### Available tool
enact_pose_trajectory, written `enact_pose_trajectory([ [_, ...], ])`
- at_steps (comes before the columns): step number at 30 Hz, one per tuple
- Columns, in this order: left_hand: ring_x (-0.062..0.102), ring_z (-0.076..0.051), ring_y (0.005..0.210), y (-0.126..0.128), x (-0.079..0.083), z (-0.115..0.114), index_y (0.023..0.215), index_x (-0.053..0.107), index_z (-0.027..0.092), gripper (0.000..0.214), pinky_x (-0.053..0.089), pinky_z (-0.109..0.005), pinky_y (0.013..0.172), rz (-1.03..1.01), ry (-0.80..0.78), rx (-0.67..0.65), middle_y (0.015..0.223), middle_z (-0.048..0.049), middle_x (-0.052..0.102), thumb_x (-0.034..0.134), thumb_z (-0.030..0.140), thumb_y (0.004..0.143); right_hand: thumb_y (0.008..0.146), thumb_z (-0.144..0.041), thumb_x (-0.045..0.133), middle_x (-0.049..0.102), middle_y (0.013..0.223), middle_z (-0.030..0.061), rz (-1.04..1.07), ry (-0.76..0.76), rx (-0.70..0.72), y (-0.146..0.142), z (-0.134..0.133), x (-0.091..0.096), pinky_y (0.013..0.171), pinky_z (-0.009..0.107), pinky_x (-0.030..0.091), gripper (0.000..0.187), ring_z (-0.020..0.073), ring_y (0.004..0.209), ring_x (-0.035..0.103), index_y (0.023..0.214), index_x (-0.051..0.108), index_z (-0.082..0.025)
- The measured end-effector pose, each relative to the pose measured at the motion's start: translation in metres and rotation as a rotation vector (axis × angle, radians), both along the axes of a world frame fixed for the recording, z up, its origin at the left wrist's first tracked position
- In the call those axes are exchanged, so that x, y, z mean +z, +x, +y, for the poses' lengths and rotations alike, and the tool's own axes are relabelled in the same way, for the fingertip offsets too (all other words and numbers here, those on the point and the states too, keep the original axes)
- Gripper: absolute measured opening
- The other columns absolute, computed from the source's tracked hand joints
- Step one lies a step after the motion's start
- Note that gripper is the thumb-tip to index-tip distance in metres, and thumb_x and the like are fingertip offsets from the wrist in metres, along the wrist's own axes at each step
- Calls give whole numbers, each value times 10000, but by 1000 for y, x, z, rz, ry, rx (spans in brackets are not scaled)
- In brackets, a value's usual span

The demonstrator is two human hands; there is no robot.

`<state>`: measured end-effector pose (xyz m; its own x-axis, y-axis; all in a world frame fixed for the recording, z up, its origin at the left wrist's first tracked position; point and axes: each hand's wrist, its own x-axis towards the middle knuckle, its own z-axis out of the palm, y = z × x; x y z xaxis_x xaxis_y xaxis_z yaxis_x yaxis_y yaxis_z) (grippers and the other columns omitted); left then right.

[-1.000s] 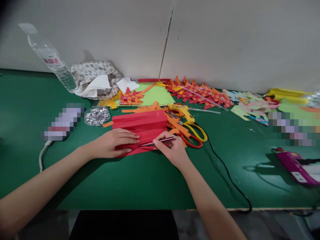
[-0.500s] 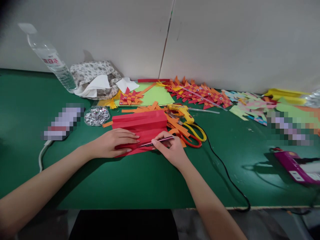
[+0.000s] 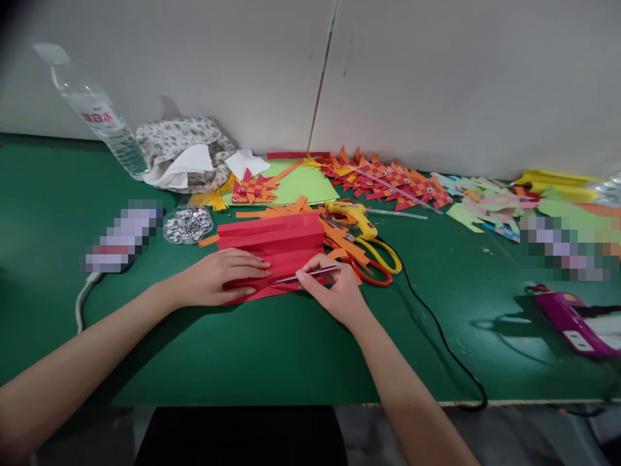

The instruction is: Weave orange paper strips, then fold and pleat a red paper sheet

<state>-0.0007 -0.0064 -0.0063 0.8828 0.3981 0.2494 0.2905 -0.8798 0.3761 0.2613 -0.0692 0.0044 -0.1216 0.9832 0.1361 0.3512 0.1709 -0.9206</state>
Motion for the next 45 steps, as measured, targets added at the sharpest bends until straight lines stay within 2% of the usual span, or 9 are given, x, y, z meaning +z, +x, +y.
enact_pose_trajectory([
  [10, 540, -230, 1204, -2, -1, 0, 1274, 571, 219, 366, 428, -400, 1030, -9, -4, -9, 1301, -55, 603, 512, 297, 921, 816, -327, 649, 594, 668, 10, 7, 79, -50, 3, 2, 0, 604, 289, 446, 170, 165, 637, 562, 703, 615, -204],
  [18, 536, -232, 1209, -2, -1, 0, 1287, 560, 219, 381, 417, -405, 1041, -15, -42, 6, 1303, -60, 600, 524, 292, 915, 826, -360, 643, 607, 678, 13, -1, -6, 18, 2, 0, -1, 598, 288, 426, 182, 164, 640, 559, 728, 623, -208],
  [29, 562, -238, 1164, -15, 6, 9, 1165, 642, 229, 370, 457, -412, 1006, -93, -300, -10, 1252, -72, 626, 637, 187, 797, 826, -349, 631, 596, 672, 13, 2, 20, 0, 4, -1, 0, 604, 299, 424, 183, 168, 638, 548, 709, 613, -210],
  [35, 565, -242, 1151, -14, 6, 8, 1156, 644, 230, 376, 461, -424, 994, -98, -281, -9, 1237, -75, 634, 633, 177, 784, 824, -393, 639, 617, 686, 19, 28, 37, -10, 0, -1, -3, 593, 293, 447, 204, 170, 641, 569, 726, 625, -215],
  [45, 575, -239, 1133, -14, 8, 7, 1140, 644, 217, 361, 462, -417, 984, -96, -262, -15, 1215, -74, 646, 621, 171, 783, 828, -427, 643, 654, 726, 29, 55, -70, 71, -15, -1, -5, 630, 290, 490, 223, 174, 681, 630, 774, 632, -211],
])
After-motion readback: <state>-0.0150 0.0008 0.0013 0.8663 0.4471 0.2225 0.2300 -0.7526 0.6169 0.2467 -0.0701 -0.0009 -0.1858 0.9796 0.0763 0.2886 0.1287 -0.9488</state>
